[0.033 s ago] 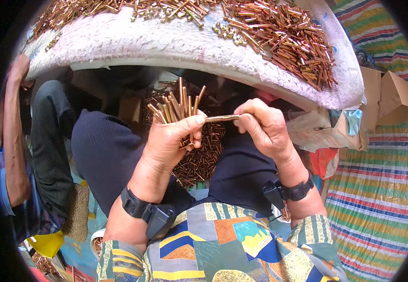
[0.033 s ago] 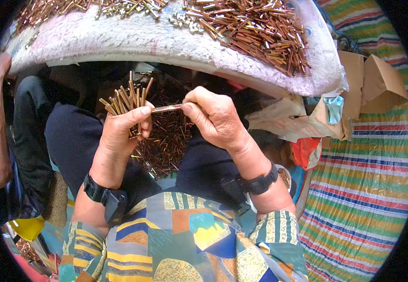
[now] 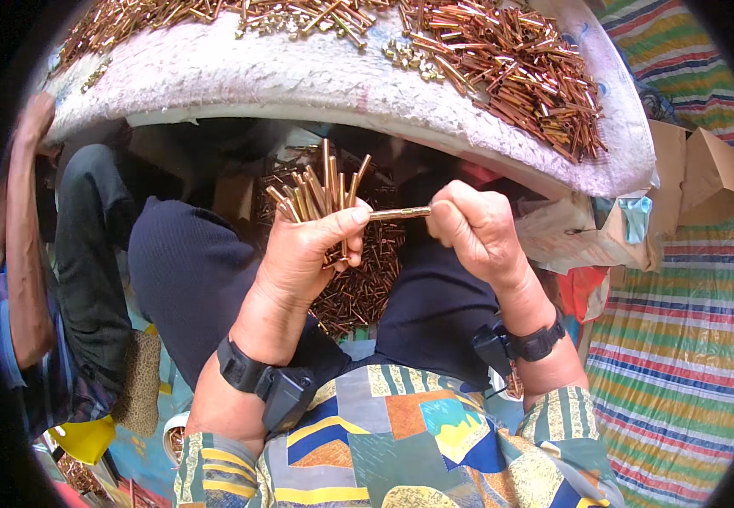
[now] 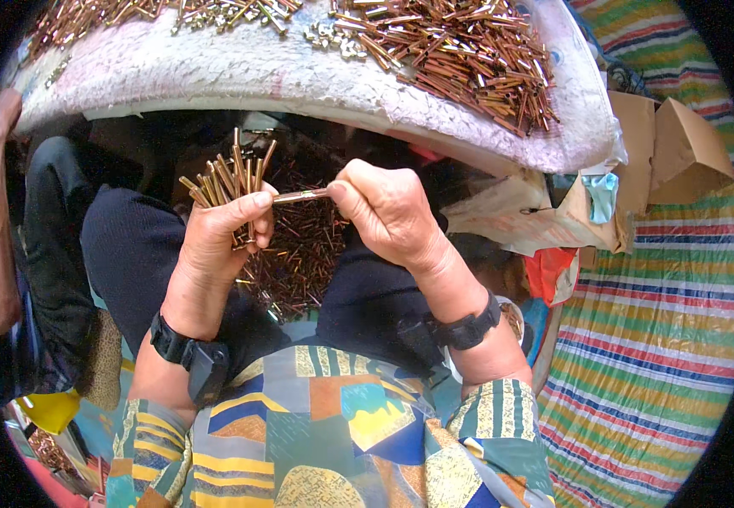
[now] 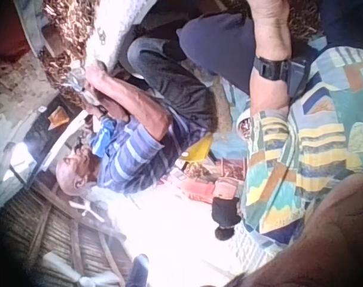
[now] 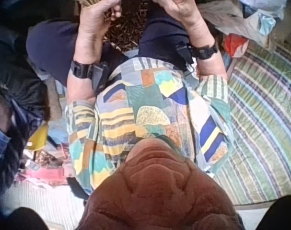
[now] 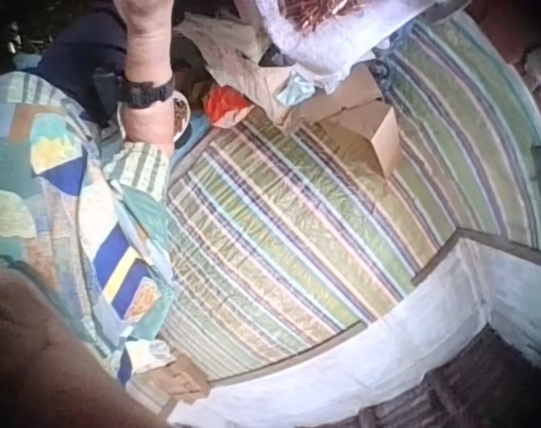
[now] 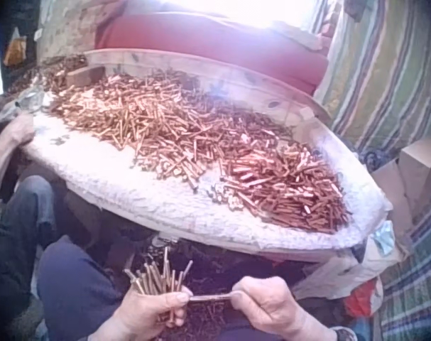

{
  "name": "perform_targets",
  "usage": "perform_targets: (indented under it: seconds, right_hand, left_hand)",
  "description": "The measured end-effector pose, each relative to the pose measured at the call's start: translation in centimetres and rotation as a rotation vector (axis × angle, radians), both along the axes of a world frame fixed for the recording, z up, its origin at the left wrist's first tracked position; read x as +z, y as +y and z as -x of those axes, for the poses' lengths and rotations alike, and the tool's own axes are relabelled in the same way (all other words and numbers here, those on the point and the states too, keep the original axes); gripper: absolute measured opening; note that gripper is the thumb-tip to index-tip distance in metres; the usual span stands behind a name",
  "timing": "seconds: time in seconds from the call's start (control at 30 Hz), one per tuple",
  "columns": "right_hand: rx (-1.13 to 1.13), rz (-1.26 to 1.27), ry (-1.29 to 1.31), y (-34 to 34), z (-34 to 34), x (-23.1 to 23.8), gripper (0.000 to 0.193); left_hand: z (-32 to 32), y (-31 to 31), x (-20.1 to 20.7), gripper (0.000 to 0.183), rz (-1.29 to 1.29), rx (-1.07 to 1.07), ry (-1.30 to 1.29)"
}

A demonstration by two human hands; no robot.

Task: Sorting and bundling thin copper tubes on a workspace.

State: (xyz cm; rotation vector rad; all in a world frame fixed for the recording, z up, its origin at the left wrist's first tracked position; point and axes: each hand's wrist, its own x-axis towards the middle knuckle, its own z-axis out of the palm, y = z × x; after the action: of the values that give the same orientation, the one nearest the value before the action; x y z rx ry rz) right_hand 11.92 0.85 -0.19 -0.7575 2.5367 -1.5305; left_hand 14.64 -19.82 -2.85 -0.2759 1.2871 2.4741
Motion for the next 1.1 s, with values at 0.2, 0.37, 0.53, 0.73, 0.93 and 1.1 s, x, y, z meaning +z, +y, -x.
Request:
perform_targets:
  seconds: [0.2,0.37,0.53,0.73,0.93,1.1]
  right_hand:
    - [-0.173,0.212,-0.127,-1.2,-0.7,0.1,0.024]
    - [-0.067,0.097,-0.163,-0.6,-0.9,-0.1,0.029]
    - [-0.109,-0.058,-0.185,-0.1,-0.9,-0.6,0.034]
    - [-0.273,-0.144,-0.063,-1.1,0.1,0.2,0.038]
    - [-0.173,0.078,-0.200,-3.9,-0.2,-0.7,0.023]
    - [-0.333,0.108,-0.002,-1.3,-0.1,0.3,0.015]
  left_hand:
    - [0.0,0.1,-0.3,0.021,-0.022,-0.001,-0.023]
    - [0.0,0.0,-0.2,0.014,-0.005,-0.032,-0.064]
    - [0.0,-0.1,0.0,0.018,0.013,-0.084,-0.063]
    - [0.3,0.7,0.2,0.017,0.147,-0.060,0.062]
    - [0.1,1.4,-0.3,0.013,0.170,-0.189,0.112]
    - [0.6,2.4,0.0,0.017,-0.049,-0.150,-0.031]
